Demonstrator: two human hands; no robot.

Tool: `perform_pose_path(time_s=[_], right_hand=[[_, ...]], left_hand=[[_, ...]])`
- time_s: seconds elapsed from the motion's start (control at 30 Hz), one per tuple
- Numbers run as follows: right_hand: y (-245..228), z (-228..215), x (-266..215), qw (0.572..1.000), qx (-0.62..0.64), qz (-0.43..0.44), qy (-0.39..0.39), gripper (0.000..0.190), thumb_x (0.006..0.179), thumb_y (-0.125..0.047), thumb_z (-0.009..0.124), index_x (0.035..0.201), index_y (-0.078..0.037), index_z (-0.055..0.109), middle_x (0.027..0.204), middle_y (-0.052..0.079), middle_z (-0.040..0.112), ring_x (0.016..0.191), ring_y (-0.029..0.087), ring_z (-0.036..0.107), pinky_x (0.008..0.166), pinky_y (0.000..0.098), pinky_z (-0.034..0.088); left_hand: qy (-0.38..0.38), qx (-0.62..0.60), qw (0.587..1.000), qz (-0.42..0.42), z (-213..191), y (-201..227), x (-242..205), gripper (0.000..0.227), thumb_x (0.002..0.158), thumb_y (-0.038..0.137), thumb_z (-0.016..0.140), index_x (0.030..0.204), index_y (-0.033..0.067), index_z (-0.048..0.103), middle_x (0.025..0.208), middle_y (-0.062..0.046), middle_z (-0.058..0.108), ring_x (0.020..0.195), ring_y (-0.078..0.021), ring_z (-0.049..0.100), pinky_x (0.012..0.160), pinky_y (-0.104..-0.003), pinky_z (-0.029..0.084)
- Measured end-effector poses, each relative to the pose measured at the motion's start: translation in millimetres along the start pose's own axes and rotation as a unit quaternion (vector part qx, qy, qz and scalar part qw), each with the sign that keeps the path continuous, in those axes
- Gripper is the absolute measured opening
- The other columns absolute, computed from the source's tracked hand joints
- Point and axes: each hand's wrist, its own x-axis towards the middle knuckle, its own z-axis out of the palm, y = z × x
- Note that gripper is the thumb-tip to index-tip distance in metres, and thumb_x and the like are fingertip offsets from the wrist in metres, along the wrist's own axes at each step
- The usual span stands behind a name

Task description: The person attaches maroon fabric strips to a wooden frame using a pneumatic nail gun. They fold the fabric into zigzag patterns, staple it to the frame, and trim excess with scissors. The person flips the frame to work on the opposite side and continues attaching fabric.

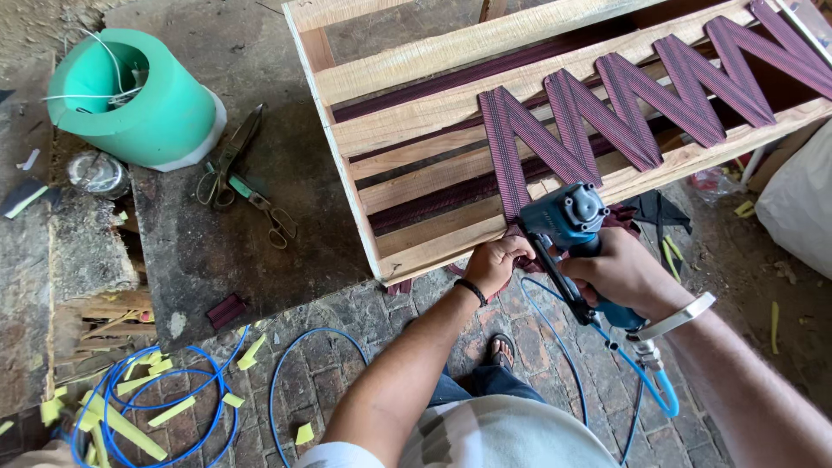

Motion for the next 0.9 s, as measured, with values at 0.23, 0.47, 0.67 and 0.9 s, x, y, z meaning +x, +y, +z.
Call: perform_pose_path(time_s=[0.23,0.47,0.67,0.9], right_hand=[[-11,3,-3,1.000,-0.026,0.001,-0.006,0.025,0.083,-0.022,0.075,0.068,-0.001,0.072,0.054,0.009,0.066,0.048,0.018,0.062,0.055,0.0350,0.049],[-7,-24,21,0.996,0.075,-0.032,0.023,0.019,0.085,-0.016,0.075,0.075,-0.001,0.067,0.061,0.008,0.065,0.050,0.019,0.063,0.051,0.0355,0.052],[-30,-42,75,0.994,0.039,-0.105,-0.013,0.026,0.088,-0.019,0.076,0.075,0.002,0.068,0.062,0.010,0.064,0.050,0.020,0.061,0.049,0.0364,0.049],[-43,-49,94,0.988,-0.046,-0.142,-0.031,0.023,0.089,-0.019,0.074,0.078,0.000,0.073,0.064,0.011,0.069,0.053,0.020,0.066,0.054,0.0348,0.054]], left_hand=[[0.000,-0.007,1.000,0.008,1,5,5,0.022,0.102,-0.005,0.054,0.095,0.0051,0.072,0.098,-0.005,0.076,0.098,-0.0145,0.073,0.093,-0.028,0.058],[0.059,0.057,0.996,-0.022,0,92,-1,0.013,0.101,0.004,0.064,0.099,0.0106,0.075,0.098,-0.005,0.079,0.093,-0.0159,0.074,0.084,-0.027,0.057],[0.092,0.260,0.922,-0.271,3,170,-41,0.053,0.085,0.006,0.075,0.132,0.0079,0.051,0.103,-0.011,0.072,0.080,-0.0242,0.073,0.064,-0.034,0.060],[0.296,0.595,0.747,-0.011,-66,201,-98,0.032,0.079,-0.008,0.067,0.093,0.0196,0.073,0.100,-0.006,0.078,0.091,-0.0211,0.072,0.063,-0.029,0.056]])
